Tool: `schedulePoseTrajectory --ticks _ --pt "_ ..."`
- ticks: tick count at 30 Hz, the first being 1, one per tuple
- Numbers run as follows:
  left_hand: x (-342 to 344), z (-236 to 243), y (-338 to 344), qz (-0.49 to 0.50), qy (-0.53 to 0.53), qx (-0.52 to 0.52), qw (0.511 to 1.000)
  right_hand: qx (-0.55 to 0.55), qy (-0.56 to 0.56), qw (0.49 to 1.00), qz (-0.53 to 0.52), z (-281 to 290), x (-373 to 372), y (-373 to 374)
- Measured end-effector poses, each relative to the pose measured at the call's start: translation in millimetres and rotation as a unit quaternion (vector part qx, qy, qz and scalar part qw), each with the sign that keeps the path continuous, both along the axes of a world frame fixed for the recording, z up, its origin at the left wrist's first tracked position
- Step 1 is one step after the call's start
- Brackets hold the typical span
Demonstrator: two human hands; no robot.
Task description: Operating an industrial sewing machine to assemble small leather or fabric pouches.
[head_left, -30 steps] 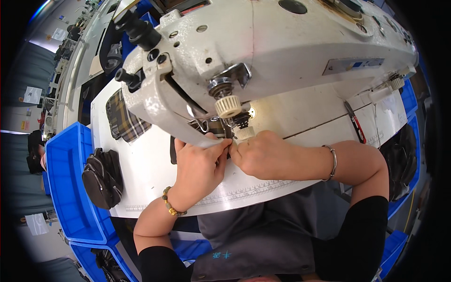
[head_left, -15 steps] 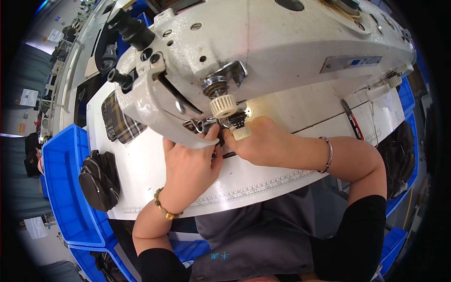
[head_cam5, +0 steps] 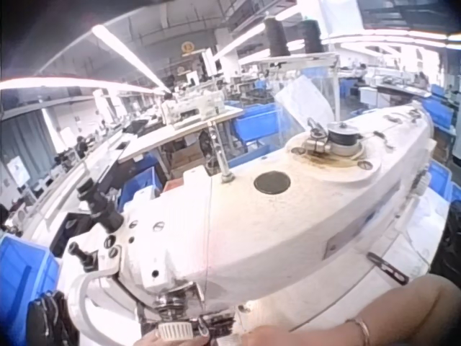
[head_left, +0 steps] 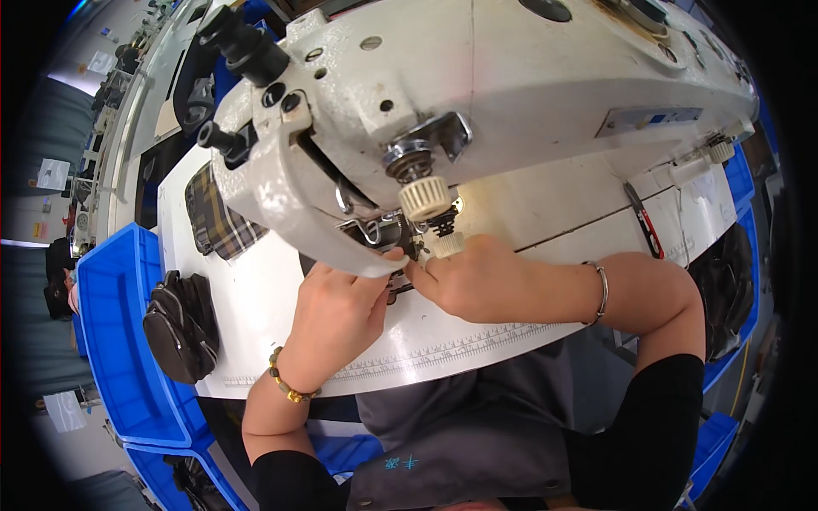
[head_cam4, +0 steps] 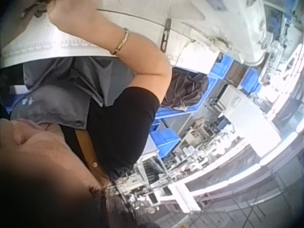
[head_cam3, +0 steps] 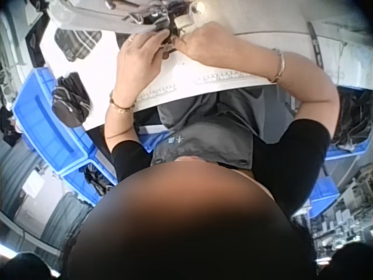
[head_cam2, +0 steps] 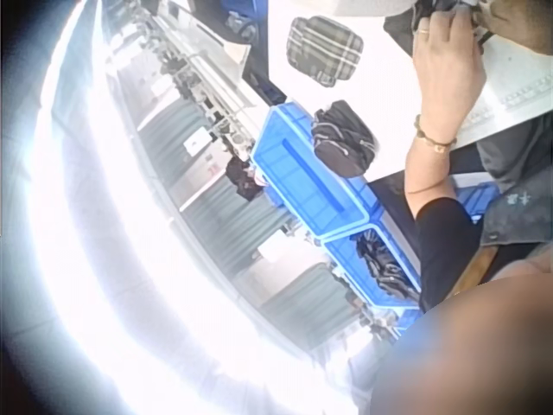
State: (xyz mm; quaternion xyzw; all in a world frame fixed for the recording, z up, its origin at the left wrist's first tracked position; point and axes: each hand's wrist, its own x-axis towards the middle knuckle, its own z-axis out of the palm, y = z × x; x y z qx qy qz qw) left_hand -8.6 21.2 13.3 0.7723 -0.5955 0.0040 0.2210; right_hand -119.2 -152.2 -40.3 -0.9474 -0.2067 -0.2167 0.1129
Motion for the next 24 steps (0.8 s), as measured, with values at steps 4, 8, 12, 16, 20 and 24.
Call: schedulePoseTrajectory --ticks 4,8,12,16,20,24 --pt "-3.0 -5.6 -4.8 -0.018 0.007 0.014 1.000 0.007 0.016 1.000 0.022 0.8 -6.2 3.5" --pt "1.0 -7.0 -5.6 -0.023 0.041 0.021 0.999 0.019 0.000 1.000 0.016 1.0 -6.4 4.2" --pt "0.0 -9.2 -6.3 -0.010 0.103 -0.003 0.995 0.032 0.018 0.999 0.026 1.9 -5.2 2.9" --pt "-1.3 -5.9 -9.0 -0.010 0.102 0.024 0.994 0.037 0.018 0.999 0.032 3.4 -6.1 2.7" --pt "2.9 -10.0 -6.1 -0.008 0.153 0.017 0.988 0.046 0.015 0.998 0.030 2.8 -5.9 2.7" --pt "3.4 -10.9 -4.7 0.015 0.201 0.032 0.979 0.043 0.028 0.998 0.030 3.4 -6.3 2.9"
